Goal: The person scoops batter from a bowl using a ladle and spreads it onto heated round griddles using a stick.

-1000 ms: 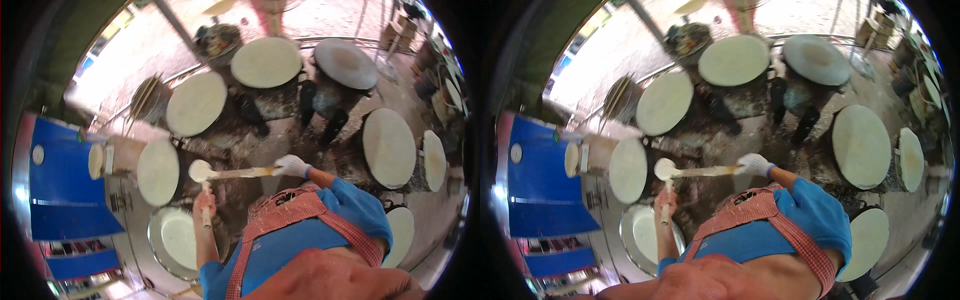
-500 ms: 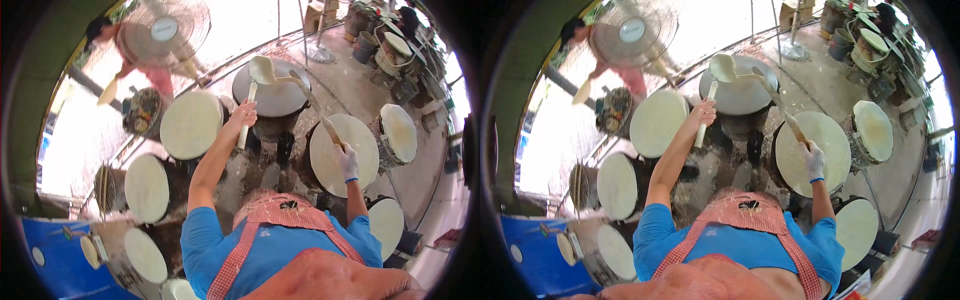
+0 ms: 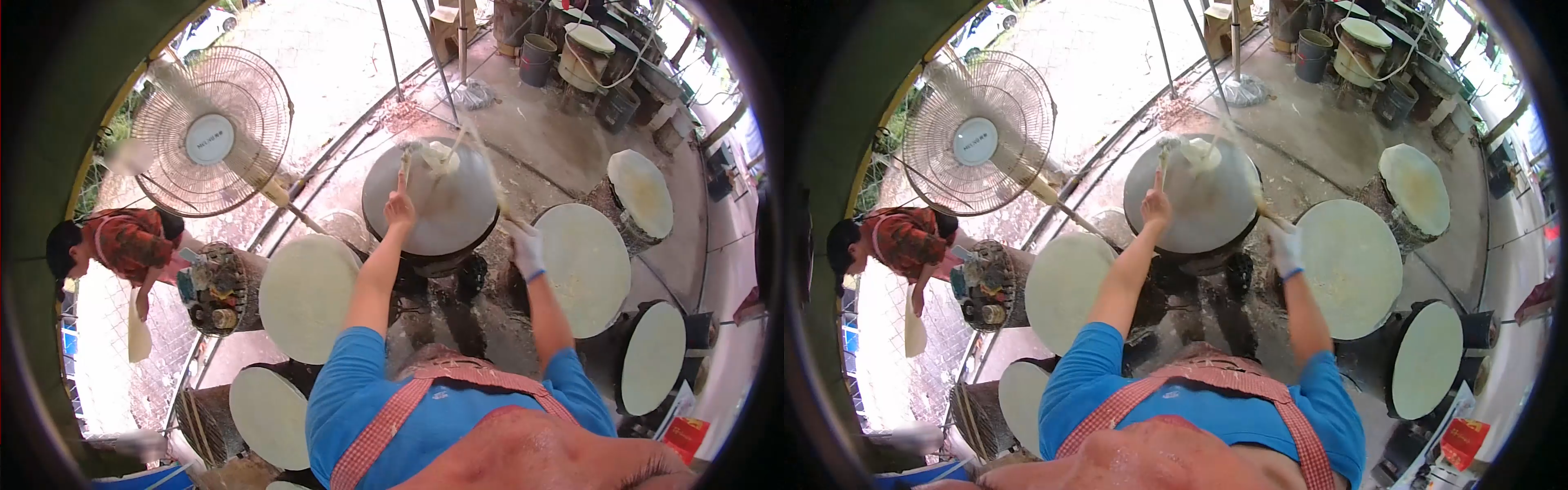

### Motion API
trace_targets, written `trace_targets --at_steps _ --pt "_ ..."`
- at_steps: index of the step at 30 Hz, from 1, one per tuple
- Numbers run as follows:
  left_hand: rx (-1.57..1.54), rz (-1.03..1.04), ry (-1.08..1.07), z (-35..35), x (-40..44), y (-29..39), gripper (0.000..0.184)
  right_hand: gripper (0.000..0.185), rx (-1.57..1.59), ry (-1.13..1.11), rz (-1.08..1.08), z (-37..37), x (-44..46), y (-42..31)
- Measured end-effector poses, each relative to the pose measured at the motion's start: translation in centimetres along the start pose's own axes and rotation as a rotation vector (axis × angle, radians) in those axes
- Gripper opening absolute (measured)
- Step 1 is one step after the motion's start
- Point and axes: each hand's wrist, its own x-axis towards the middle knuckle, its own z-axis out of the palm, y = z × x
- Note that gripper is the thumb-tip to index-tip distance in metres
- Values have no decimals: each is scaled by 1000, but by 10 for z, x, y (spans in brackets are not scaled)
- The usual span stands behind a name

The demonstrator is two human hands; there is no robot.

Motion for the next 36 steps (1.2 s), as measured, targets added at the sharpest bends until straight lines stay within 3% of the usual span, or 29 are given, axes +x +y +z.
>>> trace_targets --at_steps 2,3,5,6,7,8,9,10,11,12,14,15,17,18,20,21,22,24,26,28,29,30,32,34,36 --pt "-98 48 39 23 22 -13 68 32 -532 -6 -603 27 40 40" --pt "-231 50 61 12 24 -5 68 32 -529 -13 -590 24 38 31" --pt "-629 102 220 -63 25 20 67 30 -1057 119 -396 21 31 1" --pt "-735 205 339 -75 31 10 66 30 -1023 119 -380 29 41 14" --pt "-639 407 450 -91 34 -4 66 32 -569 67 -355 34 55 30" --pt "-645 465 448 -95 28 -21 65 33 -129 23 -325 34 62 39" --pt "-616 463 385 -98 11 -35 66 35 -7 52 -36 63 51 30" --pt "-739 339 199 -96 -11 -47 68 38 -78 51 22 92 58 34" --pt "-841 191 31 -94 -34 -59 69 36 -250 -35 -219 108 65 34" --pt "-1049 -89 -279 -93 -62 -75 71 34 -594 -106 -350 109 61 3" --pt "-938 -199 -305 -99 -119 -96 74 34 -833 23 -413 84 44 -30" --pt "-933 -229 -324 -103 -145 -108 74 34 -810 37 -404 72 47 -13" --pt "-933 -212 -367 -110 -166 -125 74 32 -376 -55 -306 34 59 17" --pt "-946 -294 -403 -111 -179 -133 74 31 -114 65 -89 65 32 12" --pt "-949 -380 -458 -109 -185 -142 74 34 24 51 -138 126 44 61" --pt "-949 -407 -456 -108 -183 -146 74 33 -81 -97 5 135 24 28" --pt "-944 -443 -449 -110 -186 -152 74 33 -81 -105 23 121 11 2" --pt "-983 -455 -471 -139 -202 -149 73 26 -381 -183 -159 96 11 -24" --pt "-1041 -395 -457 -163 -196 -140 73 25 194 -234 -138 55 46 12" --pt "-1214 -686 -440 -169 -216 -133 72 25 17 -67 19 60 21 -4" --pt "-1216 -681 -435 -167 -217 -132 72 22 310 -181 -86 81 69 76" --pt "-1255 -751 -464 -163 -217 -127 72 20 81 -153 240 96 30 24" --pt "-1304 -830 -472 -159 -225 -117 72 23 140 -360 120 91 23 10" --pt "-1370 -848 -447 -166 -236 -110 72 23 -79 -283 225 54 23 -27" --pt "-1329 -965 -341 -166 -249 -103 70 23 -32 -186 172 22 80 2"
